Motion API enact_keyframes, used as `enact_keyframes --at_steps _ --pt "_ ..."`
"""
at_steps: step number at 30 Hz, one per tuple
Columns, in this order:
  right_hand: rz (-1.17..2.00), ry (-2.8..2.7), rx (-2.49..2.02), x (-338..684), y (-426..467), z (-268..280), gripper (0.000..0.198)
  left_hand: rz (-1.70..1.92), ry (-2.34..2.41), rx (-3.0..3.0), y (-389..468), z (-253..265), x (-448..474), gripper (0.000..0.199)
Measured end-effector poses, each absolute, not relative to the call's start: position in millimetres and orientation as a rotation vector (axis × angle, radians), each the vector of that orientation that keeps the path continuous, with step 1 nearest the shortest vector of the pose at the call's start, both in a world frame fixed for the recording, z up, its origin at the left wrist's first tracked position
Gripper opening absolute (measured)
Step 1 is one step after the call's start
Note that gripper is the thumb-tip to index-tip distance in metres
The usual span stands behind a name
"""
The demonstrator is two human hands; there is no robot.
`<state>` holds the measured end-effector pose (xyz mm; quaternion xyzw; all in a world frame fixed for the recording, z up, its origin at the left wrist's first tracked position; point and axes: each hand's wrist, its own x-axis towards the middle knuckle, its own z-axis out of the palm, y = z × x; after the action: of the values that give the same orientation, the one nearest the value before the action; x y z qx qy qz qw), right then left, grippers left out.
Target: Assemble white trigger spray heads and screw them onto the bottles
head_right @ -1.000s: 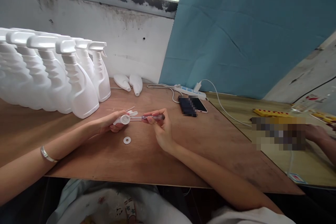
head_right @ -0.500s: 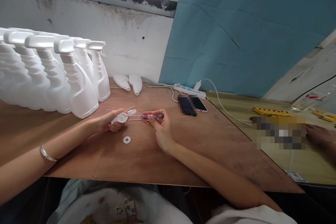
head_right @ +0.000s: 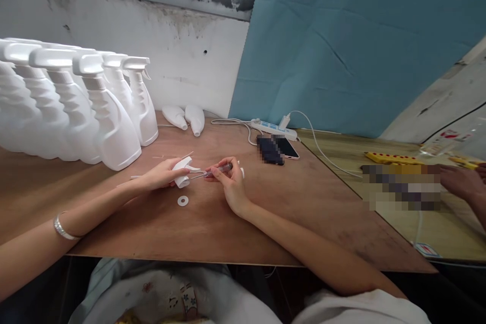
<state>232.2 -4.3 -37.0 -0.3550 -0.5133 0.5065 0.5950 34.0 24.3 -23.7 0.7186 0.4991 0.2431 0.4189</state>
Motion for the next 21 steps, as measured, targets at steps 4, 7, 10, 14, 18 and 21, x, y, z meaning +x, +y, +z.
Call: enact_keyframes --at_steps 4,7,10,14,18,21 --pt "1.184 -1.191 -0.908 231 -5 -36 0.033 0.707 1.337 1.992 23 -24 33 0.031" --pt "1.181 -1.211 -0.934 230 -6 -37 0.034 0.734 1.354 1.921 22 -23 34 0.034" --pt "1.183 -1.225 -0.936 230 -6 -37 0.030 0.766 1.323 1.705 23 -21 36 0.037" --pt "1.266 -1.276 -0.976 230 -7 -37 0.025 0.788 1.137 1.408 24 -19 40 0.028" --pt "1.318 -1.405 -1.031 230 -12 -35 0.028 0.777 0.892 1.260 18 -18 45 0.027" --pt "1.340 -1.497 -1.037 228 -15 -32 0.040 0.738 0.780 1.254 10 -15 46 0.036"
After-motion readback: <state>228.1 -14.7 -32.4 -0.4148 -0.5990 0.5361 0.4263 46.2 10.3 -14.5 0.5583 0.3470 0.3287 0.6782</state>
